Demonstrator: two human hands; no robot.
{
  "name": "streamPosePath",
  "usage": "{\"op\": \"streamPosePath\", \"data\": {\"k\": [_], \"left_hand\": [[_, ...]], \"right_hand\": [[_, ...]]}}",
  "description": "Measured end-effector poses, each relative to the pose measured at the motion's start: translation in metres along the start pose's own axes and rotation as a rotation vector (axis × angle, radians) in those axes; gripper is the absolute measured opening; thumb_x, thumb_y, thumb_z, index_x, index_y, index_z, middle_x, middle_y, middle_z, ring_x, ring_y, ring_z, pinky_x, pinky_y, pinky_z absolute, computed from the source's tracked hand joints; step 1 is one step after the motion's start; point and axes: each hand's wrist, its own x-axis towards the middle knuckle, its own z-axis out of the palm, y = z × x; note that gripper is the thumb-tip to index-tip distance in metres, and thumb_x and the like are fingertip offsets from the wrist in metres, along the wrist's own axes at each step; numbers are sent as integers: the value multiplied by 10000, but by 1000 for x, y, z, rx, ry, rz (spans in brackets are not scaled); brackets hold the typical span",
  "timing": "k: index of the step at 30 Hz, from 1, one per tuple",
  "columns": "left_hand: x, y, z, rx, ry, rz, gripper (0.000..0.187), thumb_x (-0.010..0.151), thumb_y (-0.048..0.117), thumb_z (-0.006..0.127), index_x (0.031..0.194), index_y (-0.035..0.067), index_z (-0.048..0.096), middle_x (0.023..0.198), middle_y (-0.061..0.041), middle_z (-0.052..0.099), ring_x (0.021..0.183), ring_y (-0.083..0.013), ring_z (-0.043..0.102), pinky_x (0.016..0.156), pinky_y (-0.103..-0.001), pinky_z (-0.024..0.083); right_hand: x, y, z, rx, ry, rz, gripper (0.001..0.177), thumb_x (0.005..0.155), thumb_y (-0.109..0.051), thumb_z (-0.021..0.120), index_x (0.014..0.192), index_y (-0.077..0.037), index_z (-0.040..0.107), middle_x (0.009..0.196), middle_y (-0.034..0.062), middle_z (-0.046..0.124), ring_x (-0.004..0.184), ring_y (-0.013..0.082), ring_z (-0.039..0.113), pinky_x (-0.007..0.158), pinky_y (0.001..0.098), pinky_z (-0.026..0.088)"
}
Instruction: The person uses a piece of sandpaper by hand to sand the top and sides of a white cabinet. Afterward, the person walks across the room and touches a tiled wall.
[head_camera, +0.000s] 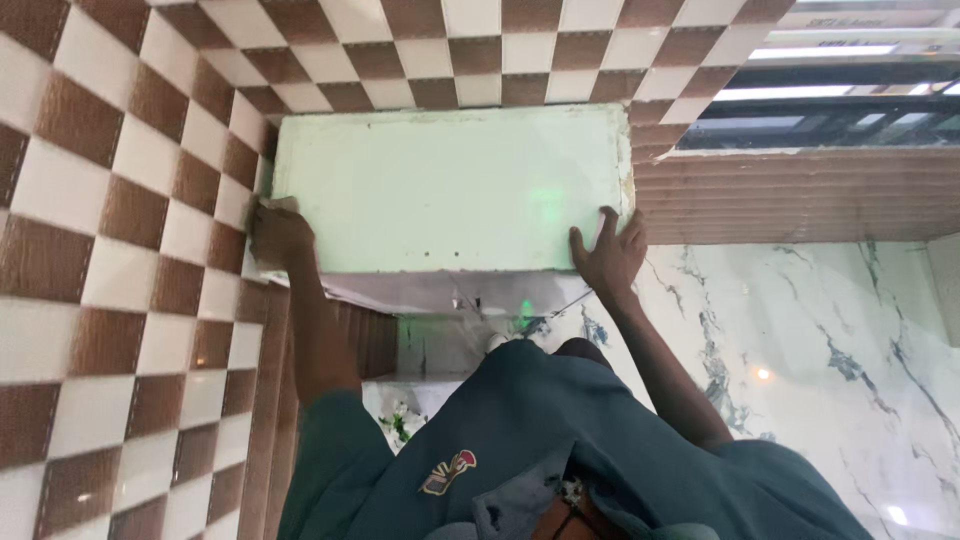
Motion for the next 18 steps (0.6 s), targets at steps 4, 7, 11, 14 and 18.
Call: {"op": "streamPosePath", "data": {"k": [4, 7, 11, 14, 18], "left_hand": [[-23, -20, -21, 46, -135, -35, 391, 1031, 354, 494, 1215, 42, 642, 1075, -208, 726, 948, -414, 718, 840, -584, 525], [-35, -39, -39, -89, 0, -28, 395, 1209, 347, 412, 1220, 52, 673, 1080, -233, 727, 987, -440, 704, 869, -618, 501], [-69, -66, -62, -101, -77, -106, 371, 1148, 346, 477, 1205, 45, 686, 1063, -223, 737, 958, -414, 714, 836, -588, 520], [-101, -69, -72, -190, -218, -131, 361, 1102, 346, 525, 1194, 41, 696, 1051, -216, 743, 936, -394, 721, 812, -566, 534], [-233, -89, -48, -287, -596, -74, 359, 1041, 344, 589, 1179, 35, 709, 1034, -206, 753, 906, -368, 731, 779, -536, 553]], "right_hand": [[-13, 9, -1, 25, -41, -23, 718, 959, -506, 685, 1503, -88, 471, 1531, 472, 225, 1375, 633, 296, 1078, 689, 305], [-24, 19, 4, -51, -52, -46, 683, 986, -534, 665, 1521, -153, 476, 1577, 423, 204, 1428, 615, 266, 1101, 699, 275], [-69, 42, -2, 74, -50, -53, 658, 996, -496, 679, 1544, -196, 470, 1654, 325, 245, 1471, 557, 317, 1163, 667, 321], [-113, 66, -10, 220, -99, -107, 786, 816, -401, 769, 1500, -172, 458, 1643, 281, 241, 1368, 522, 415, 1058, 584, 413], [-214, 123, 11, 398, -460, 102, 685, 897, -473, 769, 1436, -123, 532, 1413, 223, 613, 1281, 380, 610, 1063, 457, 494]]}}
